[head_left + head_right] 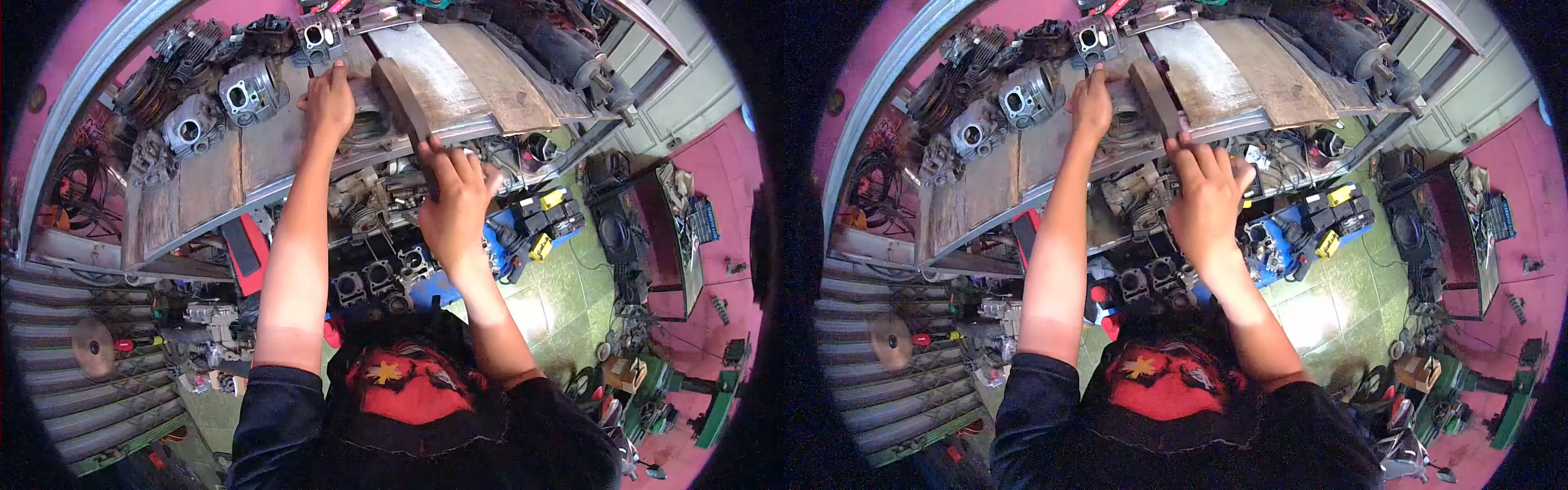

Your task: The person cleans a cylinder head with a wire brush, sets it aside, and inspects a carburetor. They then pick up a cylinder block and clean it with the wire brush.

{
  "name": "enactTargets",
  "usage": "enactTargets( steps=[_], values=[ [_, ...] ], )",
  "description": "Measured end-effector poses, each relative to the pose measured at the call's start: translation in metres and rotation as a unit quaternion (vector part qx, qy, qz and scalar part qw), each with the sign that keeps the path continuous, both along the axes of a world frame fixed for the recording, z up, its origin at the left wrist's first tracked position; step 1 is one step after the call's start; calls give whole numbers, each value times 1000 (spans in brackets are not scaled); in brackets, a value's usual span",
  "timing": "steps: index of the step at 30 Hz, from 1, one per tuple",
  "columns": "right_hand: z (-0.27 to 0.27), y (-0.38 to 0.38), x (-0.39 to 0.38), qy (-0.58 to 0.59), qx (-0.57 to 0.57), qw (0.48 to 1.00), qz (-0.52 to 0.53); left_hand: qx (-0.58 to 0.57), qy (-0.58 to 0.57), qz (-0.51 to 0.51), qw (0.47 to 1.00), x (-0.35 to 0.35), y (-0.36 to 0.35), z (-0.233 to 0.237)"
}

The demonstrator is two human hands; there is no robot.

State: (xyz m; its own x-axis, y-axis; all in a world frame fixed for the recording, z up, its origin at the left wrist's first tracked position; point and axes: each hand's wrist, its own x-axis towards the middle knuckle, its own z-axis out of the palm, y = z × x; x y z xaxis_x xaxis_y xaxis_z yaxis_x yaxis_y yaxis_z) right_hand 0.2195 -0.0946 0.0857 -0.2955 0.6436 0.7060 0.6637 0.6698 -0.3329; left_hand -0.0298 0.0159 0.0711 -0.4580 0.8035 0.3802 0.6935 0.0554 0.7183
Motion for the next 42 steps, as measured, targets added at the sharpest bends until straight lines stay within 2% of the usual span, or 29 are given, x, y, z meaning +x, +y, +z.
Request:
enactTargets(
  steps=[2, 6, 8, 13, 16, 19, 23, 24, 25, 27, 29, 32, 34, 35, 37, 38, 39, 41, 42],
  values=[
    [4, 15, -11, 30, 4, 1000, 5, -12, -9, -19, 1000, 5, -3, 0],
    [29, 72, -49, -2, 35, 999, 13, 39, 14, 16, 999, 3, 0, -6],
    [42, 80, -54, -83, 15, 996, 23, 44, 6, 26, 999, 2, 2, -10],
    [34, 9, 3, -57, 23, 996, 57, 30, -147, 81, 985, 14, -14, 7],
    [33, 2, 6, -52, 31, 997, 57, 35, -137, 138, 980, 5, 0, -7],
    [41, 41, -20, -79, 34, 996, 32, 52, -163, 94, 981, 7, -8, -4],
    [49, 74, -42, -102, 14, 994, 48, 54, -157, 85, 982, 7, -5, -10],
    [48, 76, -44, -103, 10, 993, 57, 71, -165, 113, 977, 7, -2, -12],
    [43, 68, -39, -102, 12, 993, 58, 87, -173, 140, 971, 6, 1, -14],
    [23, 33, -15, -37, 50, 994, 88, 88, -200, 118, 969, 0, 5, -19],
    [3, 2, 4, -12, 10, 999, 48, 86, -229, 97, 965, -4, 4, -20],
    [-24, -20, 26, 26, -42, 999, 14, 46, -185, 39, 981, -10, 3, -19],
    [-44, -21, 33, 46, -47, 998, -4, 158, -147, -144, 966, -15, 8, -25],
    [-52, -22, 36, 66, -51, 996, -22, 157, -148, -145, 966, -16, 5, -26],
    [-48, -25, 42, 81, -65, 994, -21, 131, 104, -183, 969, -8, -14, -8],
    [-52, -23, 47, 104, -72, 992, -21, 139, 71, -204, 966, -3, -24, -1],
    [-55, -19, 50, 129, -76, 988, -22, 141, 72, -205, 966, 2, -30, 6],
    [-58, -20, 55, 136, -78, 987, -28, 60, 186, -67, 978, 17, -36, 13],
    [-59, -20, 57, 134, -76, 987, -32, 59, 186, -71, 978, 26, -36, 13]
  ],
)
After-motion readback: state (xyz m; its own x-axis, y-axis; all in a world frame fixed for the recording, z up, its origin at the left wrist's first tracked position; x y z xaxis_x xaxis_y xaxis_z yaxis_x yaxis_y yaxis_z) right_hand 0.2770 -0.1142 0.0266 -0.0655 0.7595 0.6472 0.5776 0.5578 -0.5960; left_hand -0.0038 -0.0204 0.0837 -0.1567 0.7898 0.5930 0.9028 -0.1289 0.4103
